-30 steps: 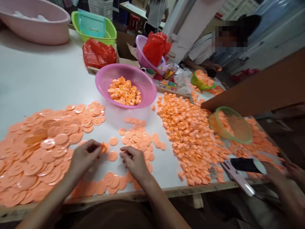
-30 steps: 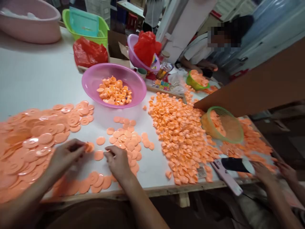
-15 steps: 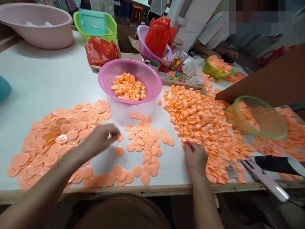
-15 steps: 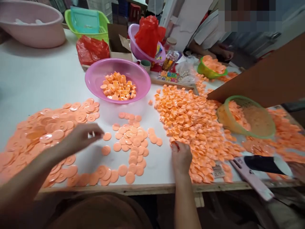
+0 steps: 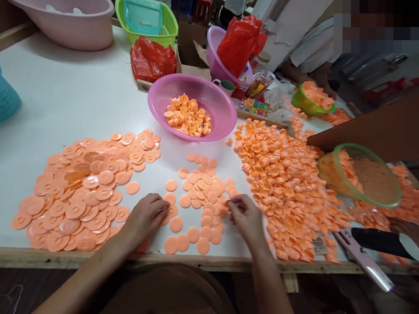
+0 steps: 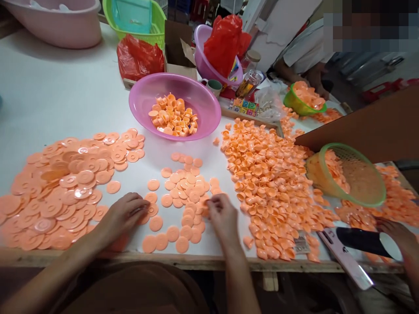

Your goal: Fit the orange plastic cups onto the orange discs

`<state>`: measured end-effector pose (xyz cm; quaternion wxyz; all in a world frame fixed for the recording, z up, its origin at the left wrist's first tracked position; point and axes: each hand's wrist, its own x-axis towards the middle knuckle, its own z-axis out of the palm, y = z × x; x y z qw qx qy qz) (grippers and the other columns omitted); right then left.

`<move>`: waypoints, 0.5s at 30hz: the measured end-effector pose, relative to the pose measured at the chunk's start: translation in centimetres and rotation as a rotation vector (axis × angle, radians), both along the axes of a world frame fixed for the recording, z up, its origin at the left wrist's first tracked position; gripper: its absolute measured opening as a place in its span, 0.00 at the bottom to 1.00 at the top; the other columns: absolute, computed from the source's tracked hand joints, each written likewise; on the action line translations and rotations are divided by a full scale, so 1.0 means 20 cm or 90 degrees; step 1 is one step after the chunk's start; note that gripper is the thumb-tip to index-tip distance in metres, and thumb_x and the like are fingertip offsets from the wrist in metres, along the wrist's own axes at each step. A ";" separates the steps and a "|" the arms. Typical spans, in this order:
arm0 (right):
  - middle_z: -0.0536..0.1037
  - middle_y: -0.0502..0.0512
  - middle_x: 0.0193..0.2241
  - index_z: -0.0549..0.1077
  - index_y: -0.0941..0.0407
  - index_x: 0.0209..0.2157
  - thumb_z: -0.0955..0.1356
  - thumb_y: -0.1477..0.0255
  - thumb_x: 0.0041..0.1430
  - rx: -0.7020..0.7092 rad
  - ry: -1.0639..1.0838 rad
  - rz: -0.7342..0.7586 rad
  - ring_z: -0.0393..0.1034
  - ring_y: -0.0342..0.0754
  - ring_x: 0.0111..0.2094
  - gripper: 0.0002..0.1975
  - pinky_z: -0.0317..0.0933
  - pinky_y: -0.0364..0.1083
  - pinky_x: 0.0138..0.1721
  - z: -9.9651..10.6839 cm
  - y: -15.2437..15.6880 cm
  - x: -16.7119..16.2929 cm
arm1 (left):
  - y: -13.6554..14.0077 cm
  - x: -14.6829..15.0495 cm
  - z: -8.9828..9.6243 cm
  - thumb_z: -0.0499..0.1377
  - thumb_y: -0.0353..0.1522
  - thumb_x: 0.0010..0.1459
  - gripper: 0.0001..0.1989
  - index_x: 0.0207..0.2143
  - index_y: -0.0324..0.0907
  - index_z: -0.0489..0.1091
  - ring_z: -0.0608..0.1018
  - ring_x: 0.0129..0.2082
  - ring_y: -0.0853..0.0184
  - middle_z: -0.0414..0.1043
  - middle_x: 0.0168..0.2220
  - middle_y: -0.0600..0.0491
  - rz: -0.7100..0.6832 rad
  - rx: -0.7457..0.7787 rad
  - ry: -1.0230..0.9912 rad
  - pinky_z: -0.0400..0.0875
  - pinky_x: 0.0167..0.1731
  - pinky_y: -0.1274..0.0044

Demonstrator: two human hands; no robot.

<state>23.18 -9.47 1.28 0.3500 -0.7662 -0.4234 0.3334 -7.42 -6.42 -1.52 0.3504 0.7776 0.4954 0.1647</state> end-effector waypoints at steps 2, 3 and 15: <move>0.76 0.50 0.21 0.73 0.54 0.29 0.68 0.65 0.54 -0.026 0.097 0.123 0.67 0.45 0.17 0.07 0.60 0.43 0.19 0.01 0.00 -0.24 | -0.02 -0.03 -0.01 0.54 0.31 0.62 0.10 0.40 0.45 0.76 0.74 0.40 0.62 0.73 0.40 0.49 0.003 -0.005 -0.008 0.68 0.39 0.71; 0.76 0.49 0.21 0.73 0.54 0.28 0.68 0.67 0.54 -0.042 0.124 0.167 0.67 0.45 0.17 0.05 0.60 0.42 0.19 0.00 0.01 -0.34 | -0.04 -0.04 -0.01 0.55 0.31 0.62 0.10 0.40 0.45 0.76 0.74 0.40 0.61 0.73 0.40 0.49 0.003 -0.006 -0.002 0.67 0.40 0.70; 0.74 0.48 0.21 0.71 0.55 0.25 0.65 0.75 0.54 -0.084 0.081 0.281 0.68 0.44 0.24 0.05 0.60 0.41 0.26 -0.09 0.04 -0.61 | -0.12 0.03 0.01 0.61 0.32 0.59 0.05 0.39 0.44 0.73 0.71 0.40 0.60 0.71 0.36 0.53 0.019 -0.013 0.082 0.57 0.41 0.66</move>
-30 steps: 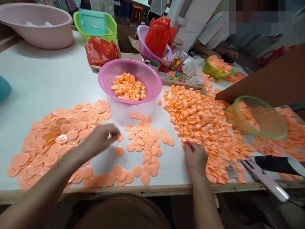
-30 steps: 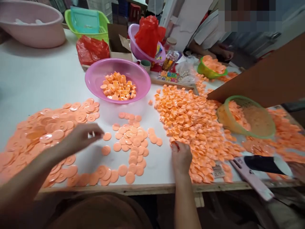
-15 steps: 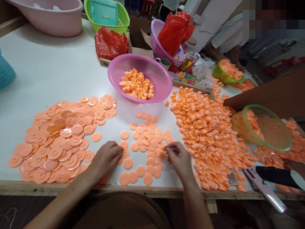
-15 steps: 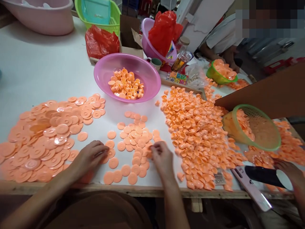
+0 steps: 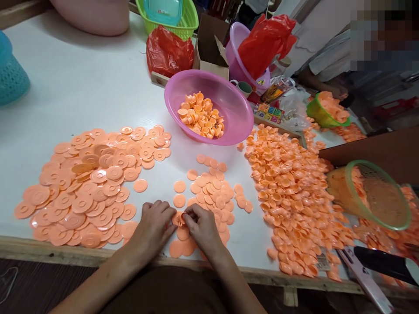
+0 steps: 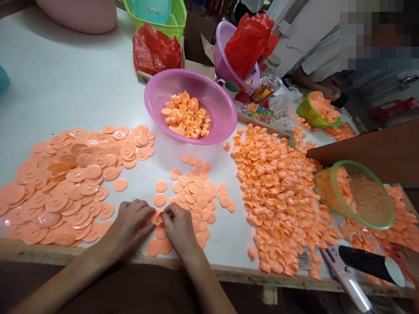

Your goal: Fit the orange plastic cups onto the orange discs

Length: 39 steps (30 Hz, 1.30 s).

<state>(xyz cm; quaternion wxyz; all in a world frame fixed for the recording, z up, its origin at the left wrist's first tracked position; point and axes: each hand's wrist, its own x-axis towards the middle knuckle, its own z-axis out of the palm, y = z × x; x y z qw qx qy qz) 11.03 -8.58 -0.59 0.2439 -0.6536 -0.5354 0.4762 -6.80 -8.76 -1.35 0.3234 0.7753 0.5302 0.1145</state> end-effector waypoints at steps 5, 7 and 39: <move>0.73 0.47 0.20 0.70 0.54 0.25 0.65 0.76 0.54 -0.015 -0.004 0.009 0.67 0.43 0.22 0.05 0.58 0.41 0.25 0.00 -0.04 -0.03 | -0.03 -0.05 -0.02 0.61 0.32 0.60 0.04 0.39 0.44 0.74 0.71 0.39 0.63 0.71 0.36 0.53 -0.005 0.031 -0.038 0.55 0.41 0.67; 0.73 0.47 0.21 0.69 0.54 0.25 0.64 0.76 0.56 0.010 -0.032 0.027 0.66 0.43 0.22 0.06 0.57 0.41 0.25 0.00 -0.04 -0.06 | -0.03 -0.05 -0.04 0.58 0.31 0.63 0.05 0.38 0.44 0.74 0.71 0.38 0.64 0.72 0.35 0.53 -0.007 0.067 -0.047 0.55 0.40 0.67; 0.66 0.48 0.23 0.59 0.53 0.26 0.59 0.77 0.63 0.165 -0.163 0.123 0.59 0.43 0.23 0.11 0.51 0.42 0.26 -0.05 -0.02 -0.12 | 0.07 0.03 0.01 0.57 0.44 0.56 0.16 0.25 0.42 0.74 0.71 0.19 0.70 0.71 0.19 0.57 0.310 -0.355 -0.245 0.64 0.21 0.80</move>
